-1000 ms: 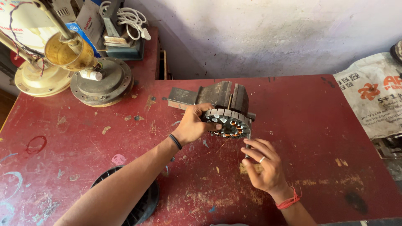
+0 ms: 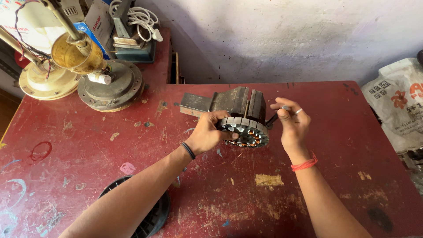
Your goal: The person winds copper wire into the slots of a motor armature held in a bench vise. They repeatedly insert and adjust the wire by hand, occasionally rotating the armature to access different slots.
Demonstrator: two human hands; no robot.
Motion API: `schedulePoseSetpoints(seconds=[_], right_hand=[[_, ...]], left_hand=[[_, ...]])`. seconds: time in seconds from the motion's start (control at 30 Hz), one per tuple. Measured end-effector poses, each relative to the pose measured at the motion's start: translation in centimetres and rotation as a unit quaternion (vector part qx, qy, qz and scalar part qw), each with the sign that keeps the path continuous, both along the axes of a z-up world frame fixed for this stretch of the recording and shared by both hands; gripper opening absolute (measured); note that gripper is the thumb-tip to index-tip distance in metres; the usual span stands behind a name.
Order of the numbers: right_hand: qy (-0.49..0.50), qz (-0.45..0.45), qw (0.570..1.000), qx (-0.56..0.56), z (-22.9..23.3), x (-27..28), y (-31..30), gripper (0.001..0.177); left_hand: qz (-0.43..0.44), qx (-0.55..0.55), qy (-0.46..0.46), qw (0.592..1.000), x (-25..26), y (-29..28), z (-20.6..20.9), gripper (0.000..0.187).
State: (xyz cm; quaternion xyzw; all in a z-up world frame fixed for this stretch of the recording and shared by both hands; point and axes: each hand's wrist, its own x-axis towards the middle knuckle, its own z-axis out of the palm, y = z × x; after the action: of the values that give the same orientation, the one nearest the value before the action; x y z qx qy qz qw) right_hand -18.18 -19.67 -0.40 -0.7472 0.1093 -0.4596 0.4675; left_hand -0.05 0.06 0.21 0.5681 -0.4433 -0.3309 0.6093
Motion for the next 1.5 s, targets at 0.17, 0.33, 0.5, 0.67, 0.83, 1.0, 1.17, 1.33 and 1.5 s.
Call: schedulePoseSetpoints(seconds=[0.17,0.33,0.5,0.67,0.83,1.0,1.17,1.33,1.5], right_hand=[[0.082,0.011,0.989,0.124,-2.2,0.9,-0.1,0.101],[0.074,-0.014,0.992,0.100,-2.8,1.3,-0.2,0.105],[0.090,-0.008,0.988,0.129,-3.1,2.2,-0.6,0.115],[0.086,-0.015,0.984,0.154,-3.6,2.3,-0.7,0.118],[0.041,0.037,0.984,0.170,-3.0,2.6,-0.2,0.115],[0.058,0.026,0.987,0.147,-2.3,2.7,0.7,0.120],[0.068,0.020,0.989,0.130,-3.2,3.1,0.3,0.123],[0.045,-0.020,0.993,0.105,-4.6,4.0,-0.7,0.122],[0.036,-0.064,0.992,0.103,-5.4,4.6,-0.8,0.121]], left_hand=[[0.001,-0.004,-0.005,1.000,0.0,0.0,0.1,0.022],[-0.004,-0.003,0.010,1.000,0.0,0.0,0.1,0.023],[-0.011,0.011,0.003,1.000,0.1,0.1,0.4,0.021],[-0.013,0.006,-0.022,1.000,0.2,0.2,0.7,0.023],[-0.018,0.021,-0.030,0.999,0.2,0.3,0.9,0.023],[-0.032,0.015,-0.040,0.999,0.1,0.5,1.3,0.022],[-0.040,0.031,-0.074,0.996,0.1,0.9,2.2,0.022],[-0.055,-0.111,-0.214,0.969,0.8,1.8,3.4,0.035],[0.020,-0.104,-0.191,0.976,1.8,2.0,4.0,0.040]])
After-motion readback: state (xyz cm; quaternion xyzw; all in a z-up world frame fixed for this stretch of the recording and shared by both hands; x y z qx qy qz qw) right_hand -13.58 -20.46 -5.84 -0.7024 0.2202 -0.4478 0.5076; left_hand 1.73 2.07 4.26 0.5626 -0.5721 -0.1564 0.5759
